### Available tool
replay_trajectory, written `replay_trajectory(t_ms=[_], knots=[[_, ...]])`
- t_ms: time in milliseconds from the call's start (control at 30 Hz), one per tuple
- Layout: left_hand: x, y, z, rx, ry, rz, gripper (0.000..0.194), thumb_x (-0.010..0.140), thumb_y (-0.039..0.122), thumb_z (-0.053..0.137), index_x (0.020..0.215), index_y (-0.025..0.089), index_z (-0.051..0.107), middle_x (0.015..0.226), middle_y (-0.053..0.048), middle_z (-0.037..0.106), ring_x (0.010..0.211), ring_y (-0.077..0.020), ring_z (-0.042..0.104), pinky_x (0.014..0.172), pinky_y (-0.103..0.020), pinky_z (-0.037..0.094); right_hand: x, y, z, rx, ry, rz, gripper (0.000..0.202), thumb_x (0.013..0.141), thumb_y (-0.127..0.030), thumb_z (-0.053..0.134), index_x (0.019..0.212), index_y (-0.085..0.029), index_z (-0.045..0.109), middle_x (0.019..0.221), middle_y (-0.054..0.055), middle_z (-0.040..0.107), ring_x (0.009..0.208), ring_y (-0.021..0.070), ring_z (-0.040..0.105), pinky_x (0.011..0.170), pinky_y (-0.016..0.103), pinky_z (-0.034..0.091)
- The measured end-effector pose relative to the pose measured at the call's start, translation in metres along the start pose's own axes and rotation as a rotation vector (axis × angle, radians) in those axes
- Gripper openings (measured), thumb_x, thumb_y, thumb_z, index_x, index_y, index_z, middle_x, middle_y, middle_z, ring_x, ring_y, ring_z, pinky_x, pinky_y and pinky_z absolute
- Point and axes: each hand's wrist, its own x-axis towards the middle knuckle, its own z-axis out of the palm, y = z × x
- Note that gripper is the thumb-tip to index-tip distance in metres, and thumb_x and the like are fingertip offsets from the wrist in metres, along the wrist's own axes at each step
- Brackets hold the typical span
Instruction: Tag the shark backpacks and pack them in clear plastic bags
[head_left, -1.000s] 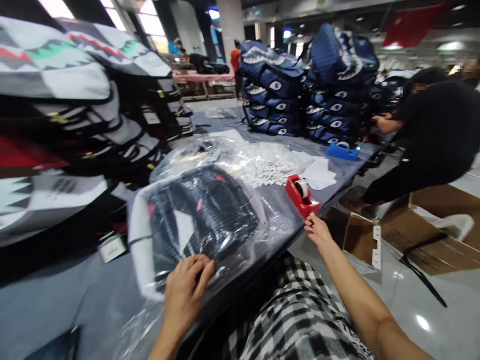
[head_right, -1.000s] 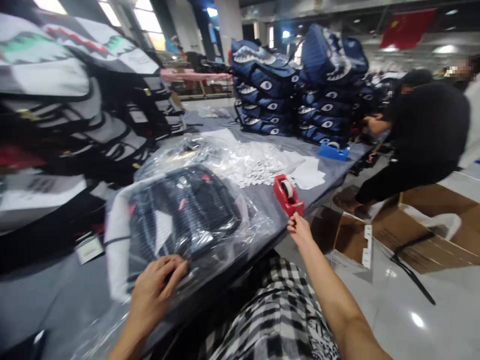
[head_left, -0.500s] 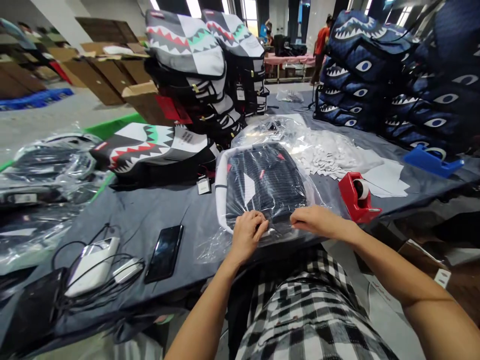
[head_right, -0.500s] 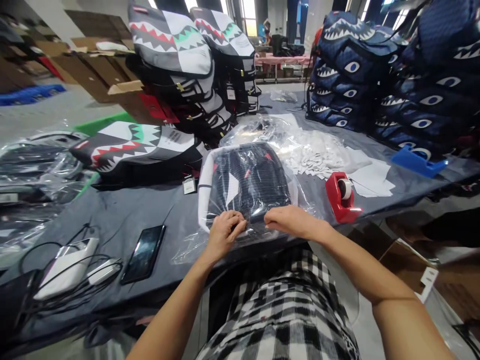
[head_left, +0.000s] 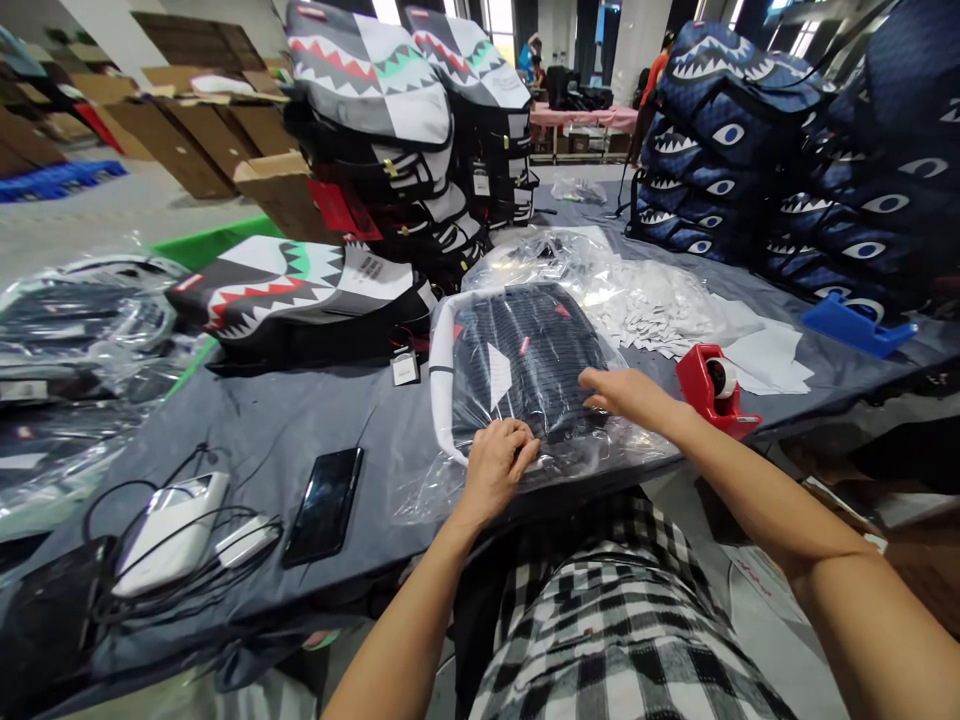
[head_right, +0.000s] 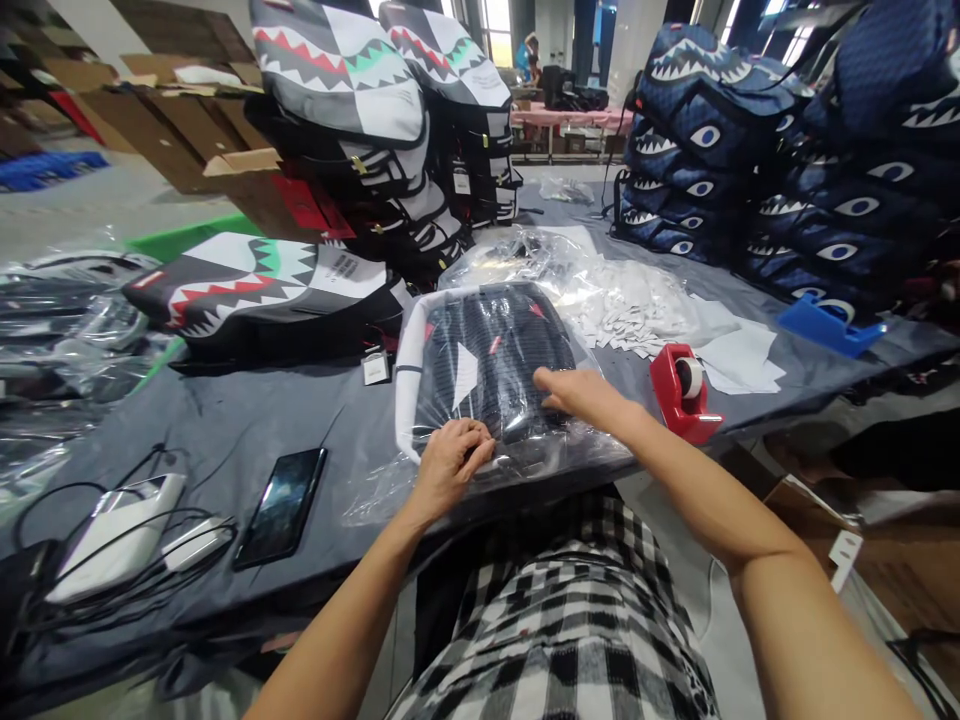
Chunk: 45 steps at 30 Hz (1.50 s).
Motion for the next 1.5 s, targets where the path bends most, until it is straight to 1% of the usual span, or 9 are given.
replay_trajectory(t_ms=[167,333,500,767,867,1000,1167,1300,1500], knots=[[0.001,-0.001,0.003,-0.007,0.007,0.011,0.032,0.099,0.035,0.048,0.074,0.021,0.062,0.093,-0.002,0.068,0.090,-0.0192,0.057,0.079,-0.036,0.036,-0.028,-0.017,0.014,0.259,0.191,-0.100,0.015,0.097,-0.032,0.060,0.087,-0.022,0.055,0.074,-0.001,0.060,0.063,0.0132,0.052,0.061,0.025,0.033],[0.000,0.001,-0.006,-0.013,-0.026,0.018,0.030,0.099,0.034,0.050,0.076,0.022,0.064,0.097,-0.003,0.069,0.096,-0.0202,0.057,0.087,-0.038,0.039,-0.018,-0.035,0.035,0.143,0.079,-0.092,0.035,0.079,-0.040,0.082,0.080,-0.021,0.052,0.081,0.002,0.058,0.075,0.0174,0.051,0.063,0.027,0.030],[-0.028,-0.013,-0.036,0.061,-0.011,0.162,0.008,0.093,0.031,0.063,0.090,0.024,0.066,0.133,-0.004,0.063,0.139,-0.0277,0.037,0.113,-0.050,0.027,0.001,-0.020,0.034,0.179,-0.022,-0.053,0.045,0.072,-0.043,0.087,0.074,-0.021,0.047,0.073,-0.002,0.054,0.069,0.0158,0.046,0.058,0.027,0.022],[-0.043,-0.044,-0.044,-0.054,0.098,-0.133,0.016,0.092,0.030,0.059,0.078,0.022,0.063,0.122,-0.006,0.069,0.123,-0.0245,0.056,0.109,-0.049,0.036,-0.024,-0.016,0.040,0.389,0.179,-0.086,0.036,0.085,-0.054,0.071,0.082,-0.022,0.055,0.083,0.004,0.061,0.079,0.0206,0.054,0.073,0.031,0.038],[-0.036,-0.046,-0.039,-0.124,0.091,-0.175,0.018,0.092,0.030,0.057,0.076,0.022,0.063,0.120,-0.006,0.069,0.114,-0.0227,0.060,0.107,-0.047,0.037,-0.066,-0.006,0.028,0.462,0.440,0.119,0.039,0.086,-0.063,0.064,0.088,-0.024,0.061,0.088,0.006,0.065,0.085,0.0235,0.059,0.082,0.037,0.044],[-0.035,-0.045,-0.038,-0.120,0.081,-0.205,0.021,0.092,0.033,0.056,0.075,0.022,0.062,0.118,-0.005,0.070,0.113,-0.0232,0.059,0.107,-0.048,0.035,-0.142,0.044,0.007,0.219,0.791,0.761,0.046,0.082,-0.070,0.055,0.082,-0.024,0.062,0.079,0.008,0.063,0.069,0.0236,0.057,0.070,0.040,0.045],[-0.034,-0.046,-0.038,-0.112,0.087,-0.233,0.024,0.092,0.036,0.054,0.074,0.022,0.061,0.119,-0.005,0.070,0.114,-0.0241,0.060,0.107,-0.049,0.035,-0.193,0.125,0.011,0.051,0.676,1.209,0.046,0.066,-0.073,0.049,0.065,-0.028,0.055,0.068,0.014,0.056,0.075,0.0345,0.058,0.066,0.051,0.041],[-0.033,-0.048,-0.038,-0.135,0.097,-0.176,0.033,0.091,0.046,0.051,0.070,0.022,0.060,0.115,-0.007,0.072,0.108,-0.0252,0.064,0.103,-0.048,0.041,-0.189,0.135,0.025,0.482,0.721,1.240,0.045,0.052,-0.069,0.057,0.060,-0.025,0.058,0.066,0.015,0.064,0.067,0.0303,0.058,0.064,0.046,0.043],[-0.035,-0.071,-0.035,-0.102,0.096,-0.138,0.053,0.084,0.072,0.049,0.067,0.025,0.065,0.112,-0.007,0.073,0.103,-0.0279,0.068,0.097,-0.044,0.051,-0.177,0.128,0.034,0.594,0.815,1.171,0.038,0.050,-0.057,0.063,0.058,-0.019,0.067,0.070,0.013,0.073,0.068,0.0262,0.063,0.067,0.037,0.046]])
